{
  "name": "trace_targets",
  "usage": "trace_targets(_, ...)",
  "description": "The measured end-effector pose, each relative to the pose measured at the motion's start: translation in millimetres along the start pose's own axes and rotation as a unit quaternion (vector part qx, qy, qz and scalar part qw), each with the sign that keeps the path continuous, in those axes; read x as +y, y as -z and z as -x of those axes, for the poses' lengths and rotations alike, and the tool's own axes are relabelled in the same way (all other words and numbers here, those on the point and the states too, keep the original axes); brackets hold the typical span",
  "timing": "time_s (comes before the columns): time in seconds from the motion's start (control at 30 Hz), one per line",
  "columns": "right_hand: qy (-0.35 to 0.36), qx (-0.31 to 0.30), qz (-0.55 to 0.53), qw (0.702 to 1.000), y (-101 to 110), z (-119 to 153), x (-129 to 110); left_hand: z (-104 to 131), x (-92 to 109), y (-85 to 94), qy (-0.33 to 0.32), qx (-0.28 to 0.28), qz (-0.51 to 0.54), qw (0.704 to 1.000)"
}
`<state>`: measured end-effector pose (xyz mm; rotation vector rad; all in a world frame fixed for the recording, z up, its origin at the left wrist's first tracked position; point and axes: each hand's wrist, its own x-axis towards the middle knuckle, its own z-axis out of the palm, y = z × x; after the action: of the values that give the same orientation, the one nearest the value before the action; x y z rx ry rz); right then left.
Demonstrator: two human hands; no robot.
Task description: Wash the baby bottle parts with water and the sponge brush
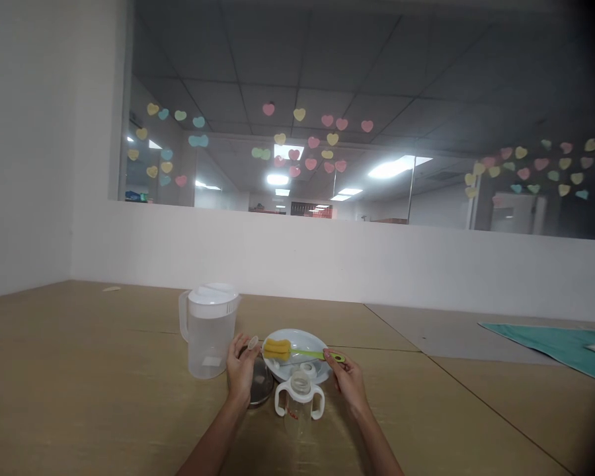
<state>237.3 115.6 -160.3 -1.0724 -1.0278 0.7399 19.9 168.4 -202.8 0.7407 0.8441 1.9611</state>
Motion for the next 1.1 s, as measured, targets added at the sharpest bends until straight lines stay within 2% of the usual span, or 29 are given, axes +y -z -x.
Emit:
trace_targets(0.17, 0.007, 0.0, -0.01, 1.0, -1, 0, 0, 3, 5, 0.6, -0.04, 0.012, -0.023, 0.999)
trace_targets(0.47, -0.004, 0.002, 0.002, 1.0, 1, 1, -1, 14, 18, -3.8, -0.089, -0.009, -0.04, 0.995)
trace_targets(0.87, -0.008, 0.014, 0.002, 1.0, 2, -2, 2, 10, 18, -3.0, -0.11, 0.026, -0.031, 0.993)
trace_targets(1.1, -0.003, 0.011, 0.0, 1.0, 2, -1, 2, 2, 11, -1.5, -0.076, 0.053, 0.021, 0.995)
